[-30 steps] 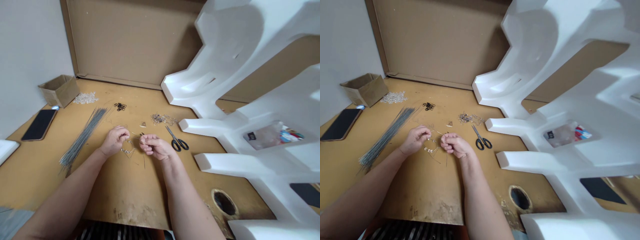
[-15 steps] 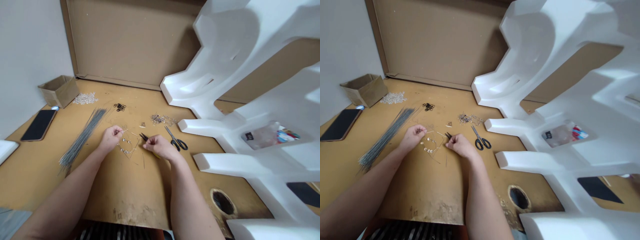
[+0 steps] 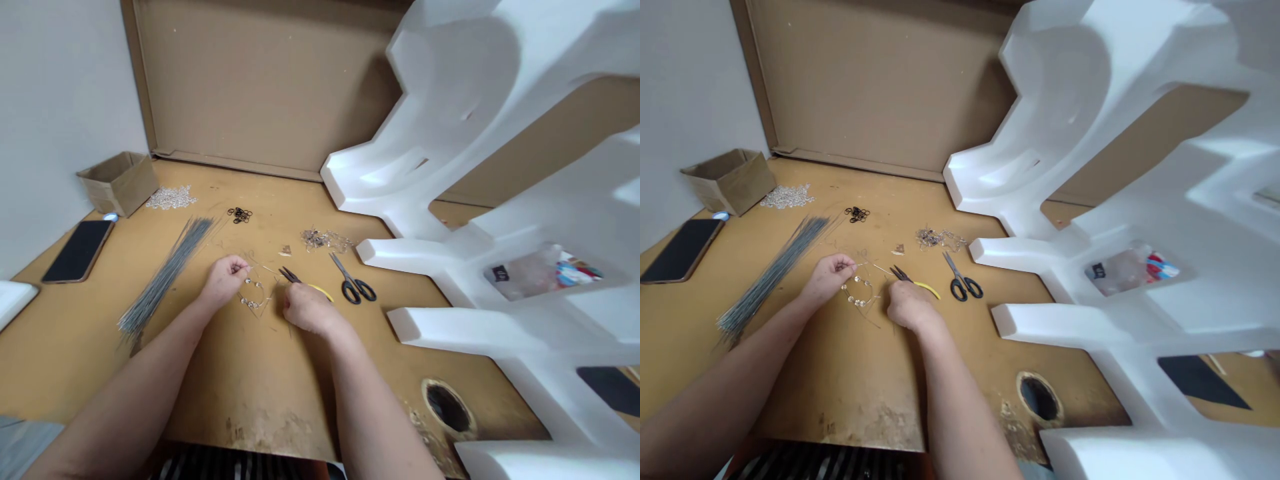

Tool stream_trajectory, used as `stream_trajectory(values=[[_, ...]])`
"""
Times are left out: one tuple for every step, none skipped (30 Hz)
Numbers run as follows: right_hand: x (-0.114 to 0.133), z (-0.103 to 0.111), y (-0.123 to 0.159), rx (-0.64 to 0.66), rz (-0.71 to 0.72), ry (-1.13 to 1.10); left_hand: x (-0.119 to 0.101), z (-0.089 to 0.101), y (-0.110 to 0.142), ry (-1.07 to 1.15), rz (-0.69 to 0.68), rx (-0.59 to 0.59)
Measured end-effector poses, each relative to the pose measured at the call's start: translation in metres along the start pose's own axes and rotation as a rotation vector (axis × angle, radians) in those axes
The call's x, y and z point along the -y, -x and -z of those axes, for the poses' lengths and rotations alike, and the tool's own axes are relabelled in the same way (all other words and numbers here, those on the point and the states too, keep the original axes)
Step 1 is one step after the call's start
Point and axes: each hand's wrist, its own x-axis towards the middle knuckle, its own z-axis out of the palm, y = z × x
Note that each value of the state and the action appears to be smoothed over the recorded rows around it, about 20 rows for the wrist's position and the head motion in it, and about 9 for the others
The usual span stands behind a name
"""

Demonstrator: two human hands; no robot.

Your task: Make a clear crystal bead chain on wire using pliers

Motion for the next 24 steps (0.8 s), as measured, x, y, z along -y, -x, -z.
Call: stream_trajectory(values=[[0.000,0.000,0.000,-0.007,0.010,-0.006,-0.001,0.000,0.001,0.004,0.005,0.005],[-0.001,0.000,0.000,-0.017,0.015,-0.017,-0.002,-0.001,0.001,0.009,0.013,0.008],[-0.001,0.000,0.000,-0.027,0.020,-0.034,-0.003,-0.001,0.001,0.015,0.022,0.011],[-0.003,0.000,-0.001,-0.036,0.025,-0.059,-0.003,-0.002,0.002,0.023,0.031,0.012],[-0.005,0.000,-0.002,-0.043,0.033,-0.091,-0.004,-0.002,0.002,0.031,0.037,0.013],[-0.007,0.000,-0.002,-0.049,0.044,-0.129,-0.004,-0.003,0.002,0.039,0.040,0.013],[-0.010,0.000,-0.003,-0.058,0.054,-0.171,-0.004,-0.003,0.002,0.046,0.042,0.012],[-0.012,0.000,-0.004,-0.068,0.063,-0.211,-0.004,-0.003,0.002,0.052,0.043,0.011],[-0.015,0.000,-0.005,-0.079,0.065,-0.243,-0.003,-0.003,0.002,0.055,0.044,0.010],[-0.017,0.001,-0.006,-0.091,0.060,-0.264,-0.003,-0.003,0.002,0.058,0.044,0.010],[-0.018,0.001,-0.006,-0.100,0.052,-0.274,-0.002,-0.003,0.002,0.059,0.042,0.011],[-0.019,0.002,-0.006,-0.100,0.041,-0.272,-0.002,-0.003,0.002,0.060,0.040,0.011],[-0.018,0.002,-0.005,-0.092,0.031,-0.261,-0.001,-0.003,0.001,0.061,0.039,0.011],[-0.017,0.003,-0.004,-0.080,0.022,-0.242,-0.001,-0.002,0.001,0.062,0.038,0.009],[-0.014,0.003,-0.003,-0.068,0.011,-0.214,-0.001,-0.002,0.001,0.062,0.040,0.006],[-0.011,0.003,-0.002,-0.060,0.002,-0.181,-0.001,-0.002,0.001,0.062,0.042,0.004],[-0.008,0.003,-0.001,-0.056,-0.008,-0.145,-0.001,-0.002,0.001,0.061,0.044,0.001],[-0.005,0.003,0.000,-0.057,-0.018,-0.110,-0.001,-0.001,0.001,0.060,0.047,0.000],[-0.001,0.002,0.000,-0.059,-0.021,-0.081,-0.002,-0.001,0.001,0.059,0.048,0.000],[0.001,0.001,0.001,-0.060,-0.019,-0.056,-0.002,-0.001,0.001,0.060,0.047,0.003],[0.003,0.001,0.001,-0.062,-0.010,-0.037,-0.002,-0.002,0.001,0.062,0.047,0.004],[0.005,0.000,0.001,-0.065,0.004,-0.022,-0.002,-0.002,0.001,0.064,0.047,0.006],[0.006,0.000,0.001,-0.068,0.018,-0.012,-0.001,-0.002,0.000,0.066,0.046,0.006],[0.006,-0.001,0.001,-0.071,0.030,-0.007,-0.001,-0.002,0.000,0.066,0.045,0.005]])
